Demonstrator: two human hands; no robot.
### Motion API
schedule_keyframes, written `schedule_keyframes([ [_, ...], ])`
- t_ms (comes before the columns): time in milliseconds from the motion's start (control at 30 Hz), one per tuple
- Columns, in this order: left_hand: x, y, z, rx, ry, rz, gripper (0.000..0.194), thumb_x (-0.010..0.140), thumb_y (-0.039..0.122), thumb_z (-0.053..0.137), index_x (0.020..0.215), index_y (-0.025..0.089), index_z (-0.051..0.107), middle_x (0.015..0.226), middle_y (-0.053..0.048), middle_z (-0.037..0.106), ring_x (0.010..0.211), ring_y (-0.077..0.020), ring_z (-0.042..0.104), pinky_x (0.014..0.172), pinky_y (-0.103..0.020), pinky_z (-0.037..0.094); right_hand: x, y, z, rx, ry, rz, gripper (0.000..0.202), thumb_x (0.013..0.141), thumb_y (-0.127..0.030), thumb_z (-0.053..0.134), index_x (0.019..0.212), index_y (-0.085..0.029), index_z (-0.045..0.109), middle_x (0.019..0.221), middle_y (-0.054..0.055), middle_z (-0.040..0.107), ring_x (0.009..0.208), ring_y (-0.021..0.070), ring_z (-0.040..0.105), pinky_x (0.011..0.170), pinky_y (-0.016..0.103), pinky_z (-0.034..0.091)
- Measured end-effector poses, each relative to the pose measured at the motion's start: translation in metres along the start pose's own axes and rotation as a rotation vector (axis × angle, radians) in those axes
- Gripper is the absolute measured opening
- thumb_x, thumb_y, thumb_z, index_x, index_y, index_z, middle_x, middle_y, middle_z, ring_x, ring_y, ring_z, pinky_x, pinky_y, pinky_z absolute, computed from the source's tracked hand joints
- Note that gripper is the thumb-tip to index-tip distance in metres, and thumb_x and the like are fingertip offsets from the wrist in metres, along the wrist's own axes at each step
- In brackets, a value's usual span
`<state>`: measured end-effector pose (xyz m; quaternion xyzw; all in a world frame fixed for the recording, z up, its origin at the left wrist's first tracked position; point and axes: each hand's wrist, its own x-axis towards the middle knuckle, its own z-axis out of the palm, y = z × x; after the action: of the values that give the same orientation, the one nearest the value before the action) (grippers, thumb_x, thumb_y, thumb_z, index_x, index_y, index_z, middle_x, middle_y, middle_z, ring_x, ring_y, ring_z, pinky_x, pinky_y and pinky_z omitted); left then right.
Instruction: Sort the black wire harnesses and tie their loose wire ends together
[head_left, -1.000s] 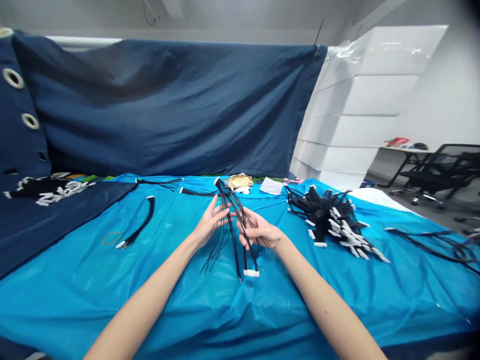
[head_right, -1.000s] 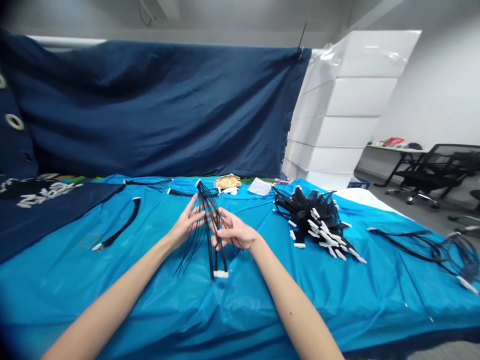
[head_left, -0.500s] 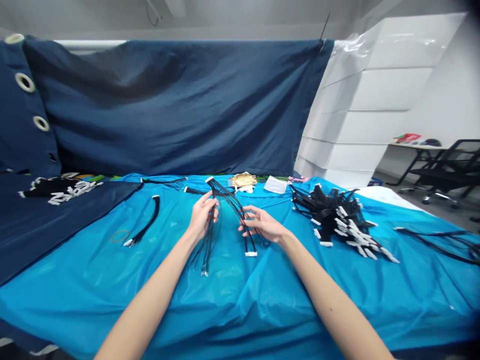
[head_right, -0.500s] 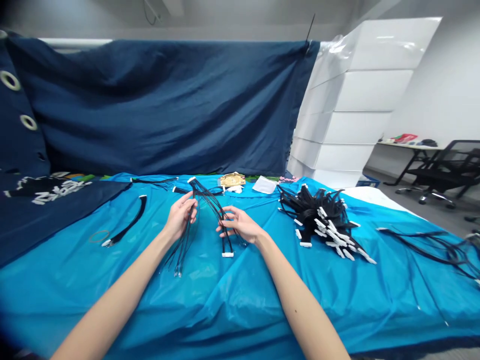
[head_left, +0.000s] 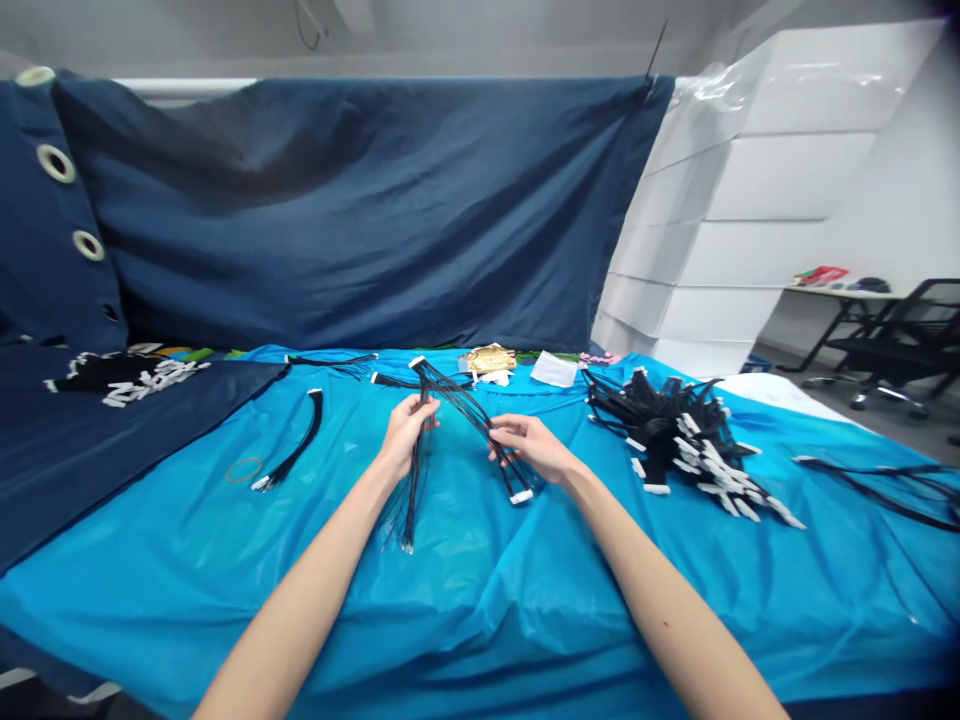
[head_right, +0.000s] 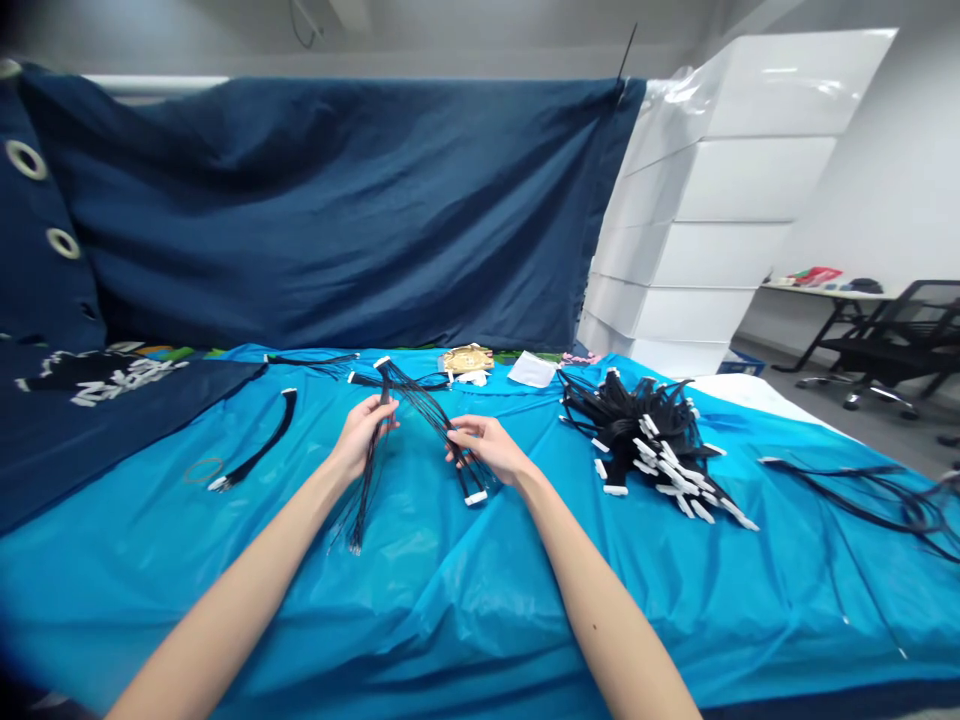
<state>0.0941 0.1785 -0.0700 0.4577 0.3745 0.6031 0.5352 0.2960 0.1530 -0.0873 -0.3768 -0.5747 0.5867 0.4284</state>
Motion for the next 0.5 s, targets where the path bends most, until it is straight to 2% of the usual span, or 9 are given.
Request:
schedule_keyframes([
  [67,0.0,0.004,0.0,-0.172,-0.013,-0.087,0.015,0.063,0.012,0.065,0.075,0.01,0.057,0.07,-0.001,0.054,0.062,-0.0072,0.055,0.059,-0.018,0.048,0.0,-0.001,-0.001,-0.007,0.042,-0.007,0.045,0.064,-0.042,0.07,0.093,-0.013,0.054,0.069,0.003,0.06,0.058,0.0119,0.059,0.044,0.017,0.039],
  [100,0.0,0.008,0.0,-0.261,-0.039,-0.126,0.014,0.064,0.009,0.063,0.076,0.01,0.057,0.072,-0.002,0.056,0.062,-0.0069,0.054,0.057,-0.018,0.047,0.0,-0.002,-0.001,-0.013,0.056,-0.018,0.044,0.063,-0.043,0.07,0.091,-0.012,0.054,0.068,0.003,0.059,0.056,0.0109,0.058,0.042,0.016,0.036],
  [167,-0.001,0.014,-0.001,-0.399,-0.117,-0.187,0.015,0.065,0.006,0.06,0.08,0.009,0.056,0.073,-0.002,0.056,0.054,-0.0045,0.05,0.045,-0.014,0.041,0.0,-0.005,-0.002,-0.021,0.078,-0.04,0.043,0.063,-0.044,0.07,0.088,-0.012,0.055,0.067,0.002,0.059,0.054,0.0092,0.055,0.039,0.015,0.031],
  [233,-0.002,0.02,-0.003,-0.457,-0.193,-0.216,0.013,0.069,0.011,0.06,0.081,0.01,0.055,0.066,0.0,0.053,0.045,-0.0025,0.042,0.035,-0.013,0.03,-0.001,-0.007,-0.004,-0.013,0.099,-0.053,0.044,0.062,-0.045,0.07,0.088,-0.012,0.056,0.067,0.002,0.059,0.054,0.0085,0.054,0.04,0.016,0.031],
  [367,0.0,0.026,-0.008,-0.394,-0.219,-0.205,0.019,0.076,0.029,0.06,0.082,0.011,0.056,0.042,0.008,0.03,0.036,-0.004,0.031,0.033,-0.015,0.023,-0.003,-0.01,-0.008,-0.003,0.091,-0.085,0.043,0.063,-0.044,0.07,0.088,-0.013,0.056,0.066,0.001,0.059,0.054,0.0082,0.054,0.043,0.017,0.033],
  [433,0.001,0.026,-0.011,-0.334,-0.215,-0.161,0.024,0.075,0.034,0.062,0.084,0.012,0.057,0.036,0.01,0.022,0.032,-0.0041,0.026,0.033,-0.016,0.02,-0.005,-0.011,-0.009,-0.022,0.042,-0.08,0.041,0.063,-0.043,0.07,0.086,-0.012,0.057,0.066,0.002,0.061,0.055,0.0089,0.056,0.046,0.017,0.035],
  [500,0.002,0.026,-0.013,-0.284,-0.21,-0.105,0.026,0.071,0.035,0.066,0.083,0.013,0.058,0.034,0.011,0.019,0.029,-0.0031,0.021,0.033,-0.016,0.017,-0.008,-0.013,-0.008,-0.051,-0.042,-0.053,0.039,0.063,-0.042,0.071,0.084,-0.012,0.057,0.066,0.004,0.062,0.057,0.0104,0.057,0.048,0.018,0.037],
])
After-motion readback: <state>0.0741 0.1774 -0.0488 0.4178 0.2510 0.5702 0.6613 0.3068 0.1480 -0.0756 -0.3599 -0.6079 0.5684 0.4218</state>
